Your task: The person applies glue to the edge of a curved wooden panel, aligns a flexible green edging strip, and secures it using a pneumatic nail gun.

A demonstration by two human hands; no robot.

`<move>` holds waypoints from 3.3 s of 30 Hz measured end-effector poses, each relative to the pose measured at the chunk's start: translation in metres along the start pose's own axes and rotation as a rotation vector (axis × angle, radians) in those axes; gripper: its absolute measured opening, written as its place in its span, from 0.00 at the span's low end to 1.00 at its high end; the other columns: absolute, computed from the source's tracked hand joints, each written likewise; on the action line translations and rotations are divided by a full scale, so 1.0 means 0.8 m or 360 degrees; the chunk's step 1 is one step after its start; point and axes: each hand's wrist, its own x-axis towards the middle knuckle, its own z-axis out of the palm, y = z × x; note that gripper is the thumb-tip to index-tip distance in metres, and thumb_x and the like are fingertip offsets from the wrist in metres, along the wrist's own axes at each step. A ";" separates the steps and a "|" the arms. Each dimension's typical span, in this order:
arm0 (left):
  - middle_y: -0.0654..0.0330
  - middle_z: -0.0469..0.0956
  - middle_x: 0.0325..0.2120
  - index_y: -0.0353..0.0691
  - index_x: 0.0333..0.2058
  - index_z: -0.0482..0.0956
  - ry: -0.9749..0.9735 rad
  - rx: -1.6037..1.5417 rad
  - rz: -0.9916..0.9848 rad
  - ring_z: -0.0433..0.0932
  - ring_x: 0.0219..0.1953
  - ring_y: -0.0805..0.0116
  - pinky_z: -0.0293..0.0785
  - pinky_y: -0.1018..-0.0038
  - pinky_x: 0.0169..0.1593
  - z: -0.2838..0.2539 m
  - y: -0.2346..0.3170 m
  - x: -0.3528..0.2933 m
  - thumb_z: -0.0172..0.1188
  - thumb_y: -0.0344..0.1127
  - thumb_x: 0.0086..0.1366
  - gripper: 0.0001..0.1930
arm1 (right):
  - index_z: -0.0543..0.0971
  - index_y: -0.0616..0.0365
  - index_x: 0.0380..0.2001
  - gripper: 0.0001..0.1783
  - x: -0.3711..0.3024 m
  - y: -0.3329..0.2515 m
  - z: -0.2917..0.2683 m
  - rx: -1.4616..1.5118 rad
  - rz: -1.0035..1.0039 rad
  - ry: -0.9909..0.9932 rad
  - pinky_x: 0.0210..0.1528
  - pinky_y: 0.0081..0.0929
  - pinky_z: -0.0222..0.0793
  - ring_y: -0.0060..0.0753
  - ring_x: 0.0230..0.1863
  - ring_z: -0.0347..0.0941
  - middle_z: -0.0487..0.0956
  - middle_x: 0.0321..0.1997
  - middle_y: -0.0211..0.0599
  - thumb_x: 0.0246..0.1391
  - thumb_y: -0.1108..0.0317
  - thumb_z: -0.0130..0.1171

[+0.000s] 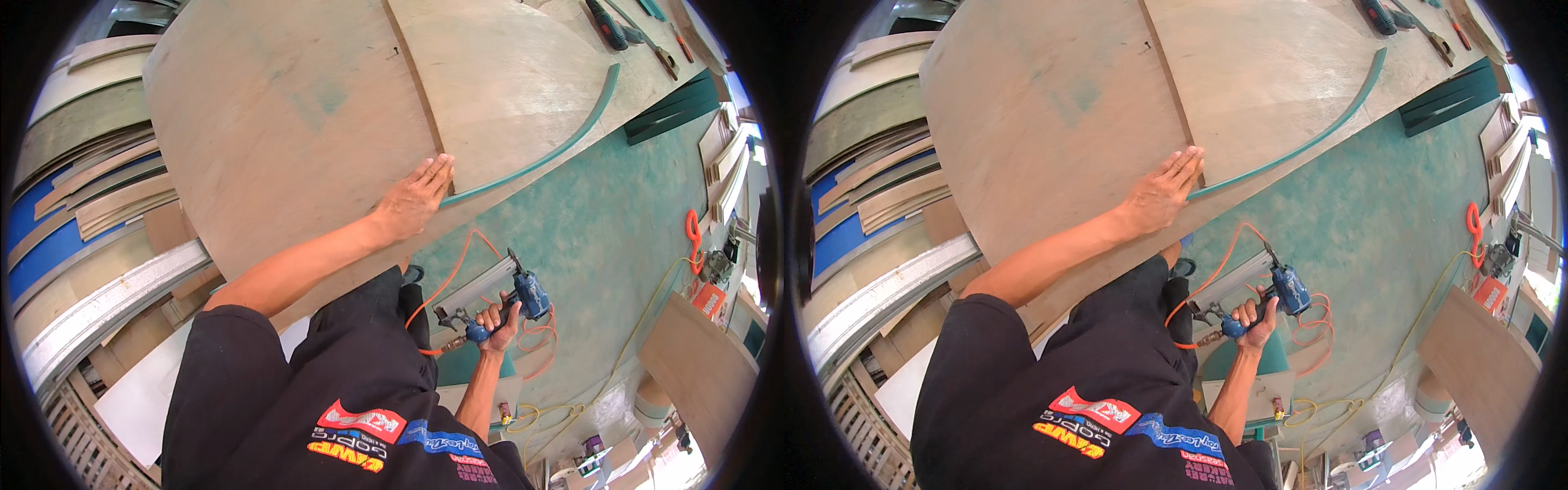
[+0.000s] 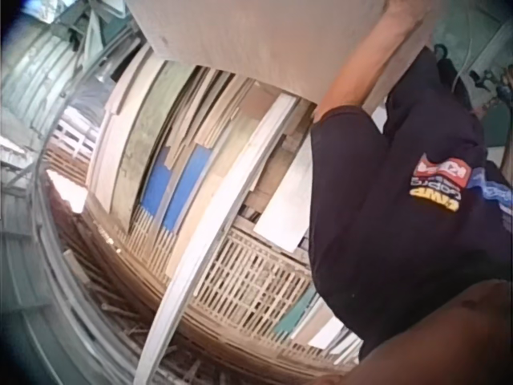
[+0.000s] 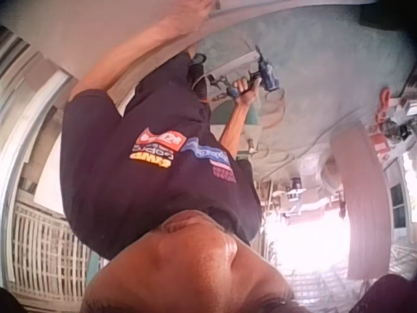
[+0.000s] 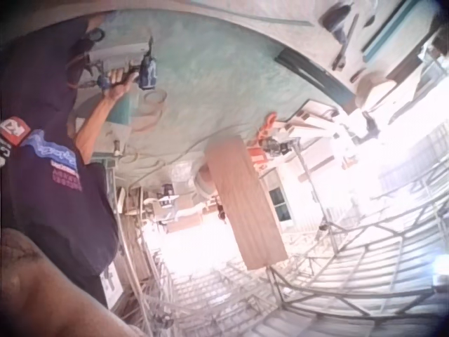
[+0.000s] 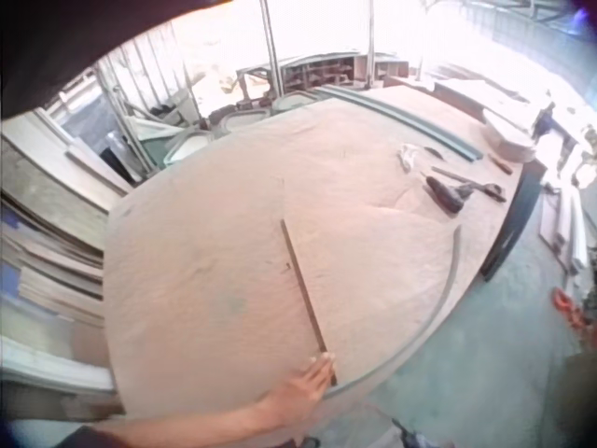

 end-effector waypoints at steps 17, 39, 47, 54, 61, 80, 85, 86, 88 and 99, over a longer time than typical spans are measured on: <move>0.37 0.58 0.70 0.20 0.65 0.62 0.0037 -0.0099 -0.0076 0.54 0.75 0.48 0.49 0.61 0.77 0.003 0.006 0.006 0.67 0.36 0.49 0.45 | 0.75 0.55 0.56 0.29 -0.013 0.005 0.010 -0.0277 0.0211 0.0060 0.28 0.30 0.70 0.20 0.13 0.59 0.61 0.15 0.20 0.72 0.40 0.44; 0.49 0.41 0.77 0.33 0.74 0.44 -0.0276 -0.0132 -0.0030 0.38 0.79 0.53 0.37 0.56 0.79 -0.022 -0.012 -0.010 0.67 0.37 0.56 0.53 | 0.76 0.58 0.52 0.31 0.053 0.092 0.104 0.0116 -0.0079 -0.0138 0.29 0.31 0.71 0.20 0.16 0.60 0.61 0.17 0.22 0.70 0.38 0.47; 0.49 0.40 0.77 0.34 0.75 0.41 -0.0499 0.0151 0.0096 0.39 0.78 0.54 0.38 0.58 0.79 -0.037 -0.042 0.009 0.69 0.48 0.47 0.62 | 0.76 0.60 0.50 0.30 0.063 0.141 0.135 0.0352 -0.0136 -0.0158 0.29 0.30 0.73 0.22 0.16 0.65 0.64 0.17 0.24 0.70 0.40 0.50; 0.44 0.47 0.75 0.28 0.72 0.49 -0.0366 -0.0035 0.0047 0.47 0.76 0.48 0.48 0.58 0.77 -0.030 -0.043 0.011 0.68 0.39 0.48 0.55 | 0.76 0.59 0.51 0.30 0.061 0.138 0.127 0.0366 -0.0145 -0.0146 0.30 0.31 0.73 0.22 0.17 0.65 0.64 0.17 0.23 0.71 0.40 0.49; 0.42 0.77 0.36 0.31 0.38 0.77 0.0143 -0.0495 -0.0483 0.78 0.40 0.39 0.75 0.53 0.43 0.013 0.010 -0.052 0.64 0.27 0.59 0.10 | 0.76 0.55 0.52 0.28 0.005 0.108 0.058 0.0414 -0.0178 0.0000 0.30 0.31 0.73 0.20 0.17 0.62 0.61 0.17 0.21 0.71 0.40 0.48; 0.51 0.78 0.29 0.36 0.31 0.77 0.0428 -0.0487 -0.0489 0.81 0.36 0.48 0.78 0.57 0.36 0.025 0.072 -0.063 0.64 0.34 0.62 0.08 | 0.77 0.54 0.52 0.30 -0.051 0.066 -0.016 0.0304 -0.0293 0.0117 0.29 0.28 0.72 0.20 0.16 0.62 0.63 0.16 0.22 0.68 0.37 0.50; 0.54 0.77 0.28 0.37 0.32 0.76 0.0496 -0.0551 -0.0464 0.82 0.35 0.54 0.79 0.61 0.35 0.044 0.119 -0.036 0.64 0.32 0.62 0.07 | 0.77 0.52 0.52 0.29 -0.041 0.063 -0.016 0.0215 -0.0313 0.0082 0.29 0.28 0.72 0.19 0.16 0.63 0.63 0.16 0.20 0.68 0.37 0.51; 0.54 0.77 0.28 0.37 0.32 0.76 0.0500 -0.0558 -0.0476 0.82 0.34 0.55 0.79 0.61 0.35 0.049 0.127 -0.041 0.64 0.32 0.62 0.07 | 0.77 0.52 0.52 0.29 -0.041 0.064 -0.016 0.0189 -0.0333 0.0097 0.29 0.28 0.72 0.19 0.16 0.63 0.63 0.16 0.20 0.68 0.37 0.51; 0.55 0.76 0.28 0.38 0.31 0.76 0.0546 -0.0531 -0.0513 0.81 0.34 0.57 0.80 0.64 0.34 0.058 0.134 -0.055 0.65 0.32 0.62 0.07 | 0.78 0.52 0.52 0.29 -0.040 0.058 -0.018 0.0165 -0.0347 0.0146 0.29 0.27 0.71 0.18 0.16 0.63 0.63 0.16 0.20 0.68 0.37 0.51; 0.55 0.77 0.29 0.35 0.33 0.75 0.0550 -0.0569 -0.0687 0.83 0.34 0.56 0.81 0.65 0.29 0.085 0.189 -0.061 0.65 0.31 0.62 0.08 | 0.81 0.54 0.51 0.29 -0.013 -0.060 -0.055 0.0202 -0.0363 -0.0074 0.32 0.26 0.71 0.18 0.17 0.59 0.62 0.16 0.19 0.67 0.38 0.54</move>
